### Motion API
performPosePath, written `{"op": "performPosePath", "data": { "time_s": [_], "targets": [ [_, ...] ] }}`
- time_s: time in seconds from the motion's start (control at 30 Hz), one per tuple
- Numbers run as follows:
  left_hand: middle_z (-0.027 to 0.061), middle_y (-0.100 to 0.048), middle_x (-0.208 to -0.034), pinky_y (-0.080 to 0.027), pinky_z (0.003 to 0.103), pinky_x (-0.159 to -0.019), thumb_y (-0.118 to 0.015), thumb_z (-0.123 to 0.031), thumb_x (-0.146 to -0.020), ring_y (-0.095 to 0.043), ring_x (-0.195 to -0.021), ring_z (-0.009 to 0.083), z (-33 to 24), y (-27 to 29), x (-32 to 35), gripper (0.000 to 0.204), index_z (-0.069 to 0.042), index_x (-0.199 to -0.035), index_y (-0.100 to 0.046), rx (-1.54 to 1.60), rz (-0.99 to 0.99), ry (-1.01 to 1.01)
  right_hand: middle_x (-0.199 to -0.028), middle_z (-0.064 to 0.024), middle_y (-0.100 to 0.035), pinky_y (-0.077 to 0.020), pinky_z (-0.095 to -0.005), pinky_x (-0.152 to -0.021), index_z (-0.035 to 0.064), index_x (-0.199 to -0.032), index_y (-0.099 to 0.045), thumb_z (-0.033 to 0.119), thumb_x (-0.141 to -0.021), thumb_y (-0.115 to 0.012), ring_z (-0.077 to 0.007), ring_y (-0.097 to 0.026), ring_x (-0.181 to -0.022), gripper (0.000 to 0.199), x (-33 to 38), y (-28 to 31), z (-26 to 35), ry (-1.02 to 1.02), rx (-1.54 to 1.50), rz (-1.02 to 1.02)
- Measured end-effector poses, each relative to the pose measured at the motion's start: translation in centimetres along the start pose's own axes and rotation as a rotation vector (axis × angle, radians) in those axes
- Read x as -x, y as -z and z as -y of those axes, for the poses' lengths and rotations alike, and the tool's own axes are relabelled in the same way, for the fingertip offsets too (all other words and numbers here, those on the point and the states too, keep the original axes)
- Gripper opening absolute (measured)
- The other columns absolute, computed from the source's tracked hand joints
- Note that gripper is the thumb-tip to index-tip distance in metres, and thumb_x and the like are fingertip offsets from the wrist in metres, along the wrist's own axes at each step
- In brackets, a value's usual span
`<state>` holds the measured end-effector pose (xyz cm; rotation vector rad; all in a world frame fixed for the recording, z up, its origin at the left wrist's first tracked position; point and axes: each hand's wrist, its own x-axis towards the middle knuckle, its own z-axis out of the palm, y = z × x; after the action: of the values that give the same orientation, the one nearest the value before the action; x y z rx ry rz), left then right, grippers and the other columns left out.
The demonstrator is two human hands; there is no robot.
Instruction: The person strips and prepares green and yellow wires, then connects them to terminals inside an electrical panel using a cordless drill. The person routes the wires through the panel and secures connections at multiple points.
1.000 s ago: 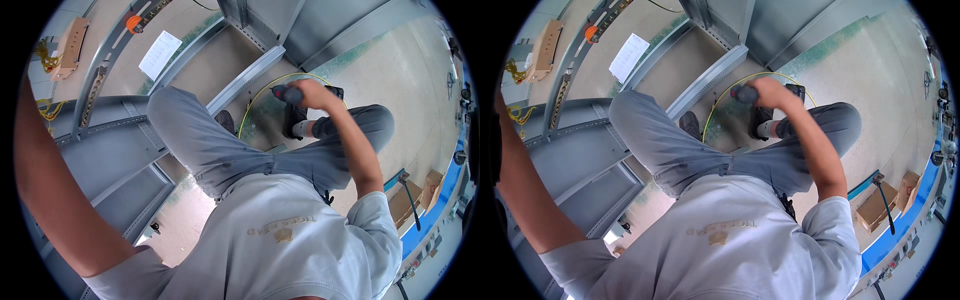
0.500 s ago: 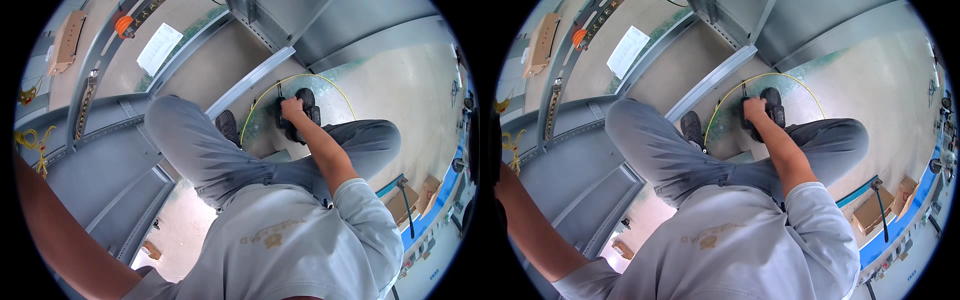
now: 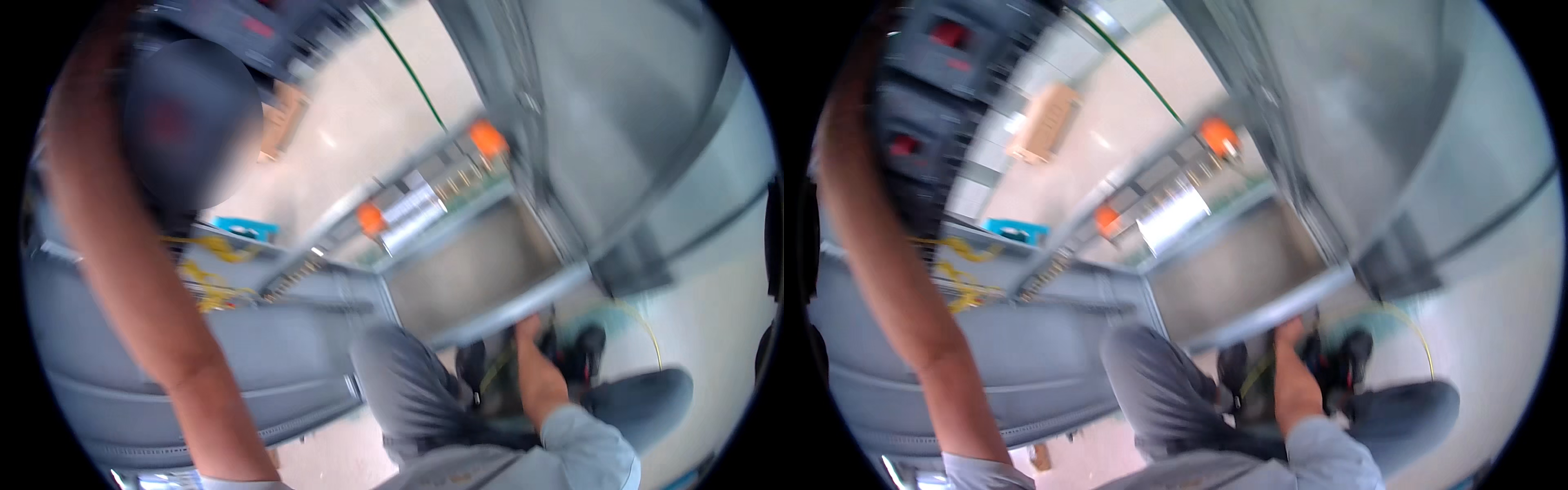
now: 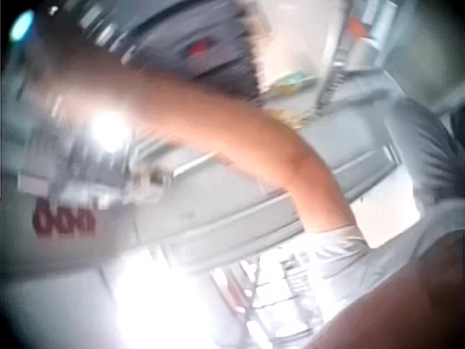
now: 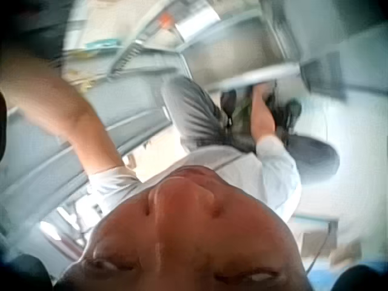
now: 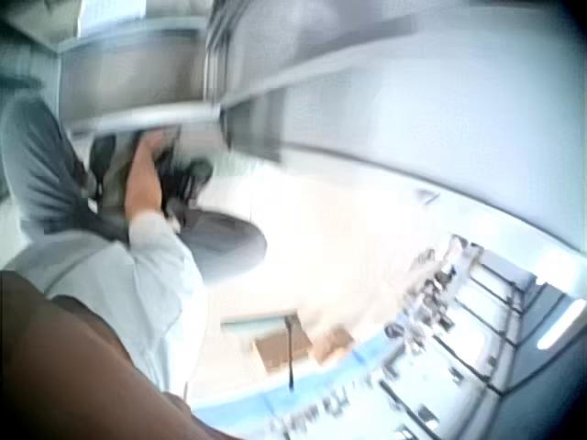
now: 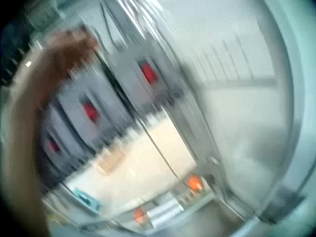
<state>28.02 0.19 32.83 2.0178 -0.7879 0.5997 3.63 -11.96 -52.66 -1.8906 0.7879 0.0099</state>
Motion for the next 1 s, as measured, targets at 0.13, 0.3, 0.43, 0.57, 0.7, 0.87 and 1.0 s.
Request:
{"op": "performPosePath", "data": {
  "time_s": [0.13, 0.3, 0.43, 0.57, 0.7, 0.87, 1.0],
  "targets": [
    [0.0130, -0.066, -0.105, -0.058, 0.036, -0.083, -0.066, -0.019, -0.096, -0.069, -0.093, 0.0224, -3.7, -1.5, -1.7, 0.044, 0.004, -0.131, -0.052, 0.106, 0.029, -0.053, -0.110, -0.0239, -0.072, -0.0527, -0.0471, -0.090, 0.0012, -0.111, -0.071, 0.020, -0.087, -0.070, -0.0424, -0.068, -0.106, 0.030, -0.7, -0.8, 1.3, -0.140, 0.022, -0.132],
    [0.0161, -0.072, -0.103, -0.059, 0.037, -0.084, -0.067, -0.022, -0.094, -0.072, -0.093, 0.0260, -4.0, -0.9, -1.7, 0.041, 0.004, -0.125, -0.063, 0.149, 0.031, -0.053, -0.099, -0.0257, -0.073, -0.0535, -0.0472, -0.090, -0.0022, -0.099, -0.074, 0.017, -0.080, -0.073, -0.0419, -0.070, -0.100, 0.027, -0.3, 2.7, 4.1, -0.131, 0.250, 0.129],
    [0.0169, -0.069, -0.117, -0.057, 0.034, -0.097, -0.067, -0.022, -0.099, -0.070, -0.109, 0.0244, -2.8, -0.1, -2.3, 0.043, 0.006, -0.130, -0.057, 0.220, 0.134, -0.158, -0.076, -0.0212, -0.069, -0.0643, -0.0419, -0.057, -0.0083, -0.091, -0.066, -0.006, -0.082, -0.065, -0.0346, -0.075, -0.070, 0.010, -0.8, 8.6, 8.1, -0.381, -0.204, 0.748],
    [0.0195, -0.066, -0.123, -0.057, 0.033, -0.097, -0.064, -0.016, -0.100, -0.069, -0.111, 0.0250, -2.8, -0.3, -2.3, 0.045, 0.009, -0.135, -0.051, 0.341, 0.179, -0.175, -0.079, -0.0107, -0.071, -0.0584, -0.0325, -0.058, -0.0020, -0.092, -0.069, 0.010, -0.089, -0.071, -0.0205, -0.072, -0.065, 0.013, -1.9, 14.8, 16.1, 0.023, -0.113, 1.022],
    [0.0186, -0.069, -0.118, -0.059, 0.032, -0.092, -0.062, -0.014, -0.101, -0.071, -0.106, 0.0235, -3.6, -1.2, -2.7, 0.041, 0.011, -0.132, -0.052, 0.344, 0.167, -0.175, -0.076, -0.0035, -0.067, -0.0522, -0.0286, -0.062, 0.0006, -0.098, -0.067, 0.017, -0.096, -0.070, -0.0114, -0.066, -0.067, 0.017, 6.0, 27.0, 40.2, 0.643, -0.364, 0.790],
    [0.0176, -0.073, -0.104, -0.060, 0.029, -0.080, -0.062, -0.015, -0.101, -0.074, -0.095, 0.0203, -3.2, -0.8, -2.3, 0.035, 0.010, -0.125, -0.056, 0.142, 0.077, -0.186, -0.088, -0.0061, -0.066, -0.0583, -0.0281, -0.071, -0.0025, -0.105, -0.059, 0.005, -0.094, -0.069, -0.0130, -0.071, -0.079, 0.017, 16.6, 36.0, 62.2, 1.203, -0.638, 0.439],
    [0.0175, -0.074, -0.103, -0.058, 0.032, -0.083, -0.066, -0.014, -0.097, -0.074, -0.097, 0.0222, -2.5, -1.6, -2.6, 0.034, 0.005, -0.125, -0.059, 0.107, 0.015, -0.245, -0.090, -0.0075, -0.068, -0.0579, -0.0254, -0.070, -0.0049, -0.105, -0.059, 0.002, -0.092, -0.069, -0.0124, -0.071, -0.081, 0.018, 17.9, 37.3, 70.3, 1.407, -0.649, 0.249]
  ]
}}
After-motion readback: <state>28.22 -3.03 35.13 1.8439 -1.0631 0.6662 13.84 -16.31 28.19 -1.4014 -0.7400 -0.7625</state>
